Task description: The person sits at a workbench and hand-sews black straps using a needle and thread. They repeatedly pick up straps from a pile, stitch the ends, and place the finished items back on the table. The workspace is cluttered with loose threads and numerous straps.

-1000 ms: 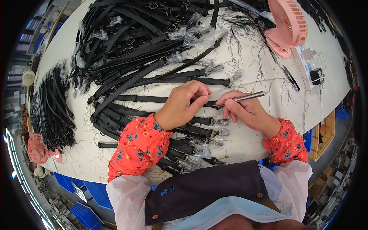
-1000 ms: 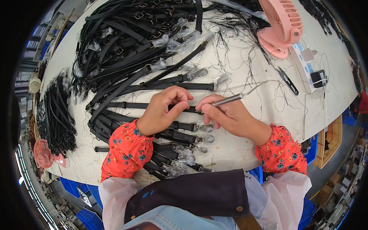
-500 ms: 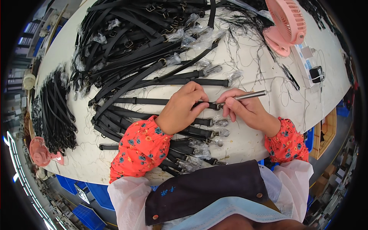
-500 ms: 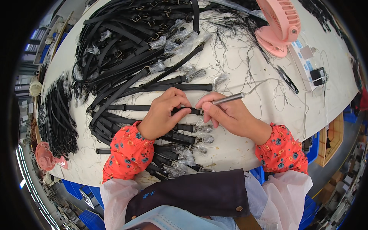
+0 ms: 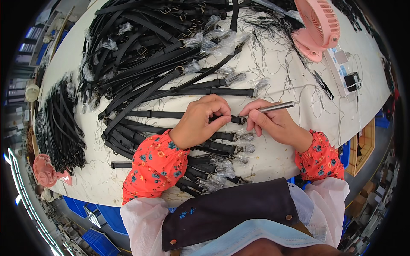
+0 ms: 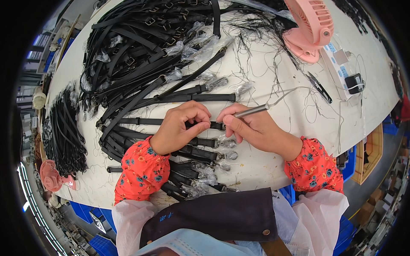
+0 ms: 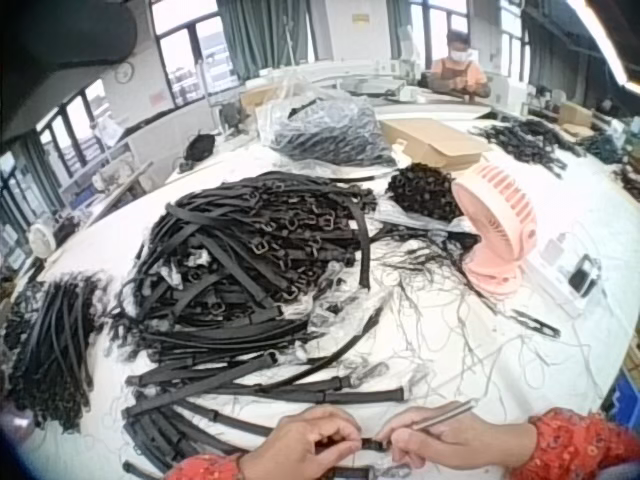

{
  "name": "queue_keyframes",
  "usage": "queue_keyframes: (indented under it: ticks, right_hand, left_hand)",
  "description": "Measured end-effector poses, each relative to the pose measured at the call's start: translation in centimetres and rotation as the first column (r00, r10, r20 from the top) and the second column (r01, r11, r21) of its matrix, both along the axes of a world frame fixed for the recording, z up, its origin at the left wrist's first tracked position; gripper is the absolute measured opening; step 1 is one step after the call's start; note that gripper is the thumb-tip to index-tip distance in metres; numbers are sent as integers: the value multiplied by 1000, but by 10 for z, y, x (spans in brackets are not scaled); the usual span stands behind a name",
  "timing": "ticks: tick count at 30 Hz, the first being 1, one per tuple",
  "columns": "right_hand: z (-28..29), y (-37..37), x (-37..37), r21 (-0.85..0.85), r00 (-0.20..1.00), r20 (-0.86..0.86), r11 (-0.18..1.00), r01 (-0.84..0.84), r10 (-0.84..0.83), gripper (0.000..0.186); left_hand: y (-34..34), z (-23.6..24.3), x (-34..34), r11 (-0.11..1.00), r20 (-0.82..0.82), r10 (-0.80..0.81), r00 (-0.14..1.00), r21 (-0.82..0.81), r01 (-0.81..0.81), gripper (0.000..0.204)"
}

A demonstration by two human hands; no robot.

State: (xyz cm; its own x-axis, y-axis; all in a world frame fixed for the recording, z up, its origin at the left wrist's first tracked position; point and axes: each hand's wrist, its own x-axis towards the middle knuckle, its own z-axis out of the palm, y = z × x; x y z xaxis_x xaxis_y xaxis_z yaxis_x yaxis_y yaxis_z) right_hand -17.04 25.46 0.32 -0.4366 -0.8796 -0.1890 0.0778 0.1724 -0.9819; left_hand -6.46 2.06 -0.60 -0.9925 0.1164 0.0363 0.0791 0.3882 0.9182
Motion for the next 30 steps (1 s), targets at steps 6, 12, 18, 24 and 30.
queue_keyframes:
  ticks: [6,12,18,24,30]
  right_hand:
    - [-2,1,2,-34,999,-18,999,27,-27,33]
    - [-7,3,-15,-268,689,-656,949,168,-307,21]
    - [-3,1,-24,-124,378,-907,975,183,-186,38]
    - [-10,1,-23,-65,414,-905,994,93,-98,36]
    - [2,-5,-17,-126,321,-941,991,-39,-107,35]
  left_hand:
    - [1,5,1,998,20,57,998,-6,-57,8]
    - [-5,1,1,953,-38,-256,966,-180,245,14]
    - [-7,20,3,831,291,-517,805,-53,553,12]
    - [1,6,-4,873,-306,-29,952,-471,-125,31]
    - [-6,10,1,860,-121,-34,992,-509,-33,26]
